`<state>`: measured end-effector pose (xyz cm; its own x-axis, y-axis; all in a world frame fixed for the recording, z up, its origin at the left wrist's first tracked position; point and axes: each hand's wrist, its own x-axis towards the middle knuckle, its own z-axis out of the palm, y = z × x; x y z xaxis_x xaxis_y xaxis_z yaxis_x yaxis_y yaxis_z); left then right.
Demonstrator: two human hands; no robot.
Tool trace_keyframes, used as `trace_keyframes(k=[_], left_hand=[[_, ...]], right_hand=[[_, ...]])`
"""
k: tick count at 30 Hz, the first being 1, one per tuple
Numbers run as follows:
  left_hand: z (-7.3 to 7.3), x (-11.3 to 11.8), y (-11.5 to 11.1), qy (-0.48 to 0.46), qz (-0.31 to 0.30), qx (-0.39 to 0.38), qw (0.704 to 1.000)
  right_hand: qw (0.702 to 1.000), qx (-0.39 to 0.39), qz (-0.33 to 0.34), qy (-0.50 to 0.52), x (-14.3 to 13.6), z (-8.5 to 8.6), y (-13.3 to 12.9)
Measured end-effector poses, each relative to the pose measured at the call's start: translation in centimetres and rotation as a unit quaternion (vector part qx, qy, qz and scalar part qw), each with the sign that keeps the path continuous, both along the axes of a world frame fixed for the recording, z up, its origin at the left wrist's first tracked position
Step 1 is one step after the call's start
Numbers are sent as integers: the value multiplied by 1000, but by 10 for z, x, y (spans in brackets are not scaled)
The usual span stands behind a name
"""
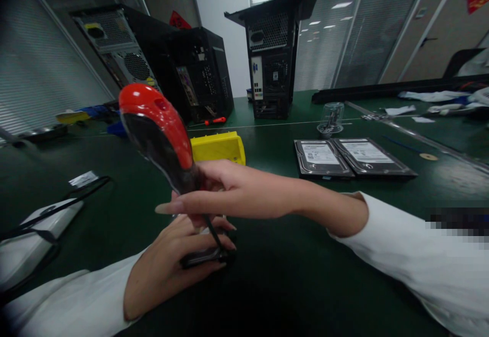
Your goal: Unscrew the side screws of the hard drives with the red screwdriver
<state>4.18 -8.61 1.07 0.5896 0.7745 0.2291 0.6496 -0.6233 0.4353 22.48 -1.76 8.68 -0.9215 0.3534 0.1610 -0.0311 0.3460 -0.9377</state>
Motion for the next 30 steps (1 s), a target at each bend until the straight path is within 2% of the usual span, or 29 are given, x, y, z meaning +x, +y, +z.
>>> trace_keyframes(k=[6,15,23,25,30], left_hand=[[-2,0,0,-1,-2,7,1000],[-2,0,0,7,-1,-1,1000],[-3,0,-1,1,10,-2,1000],[-2,0,-1,1,9,-4,1000],[0,0,0,2,2,-12,1000]], right_hand=[[995,36,-72,57,0,-5,2],[994,-3,-46,94,-6,-7,-3],[990,-19,-56,126,-7,-10,-9],[989,-41,-65,125,-8,-11,-7],[975,-142,-28,171,-10,-13,-3]])
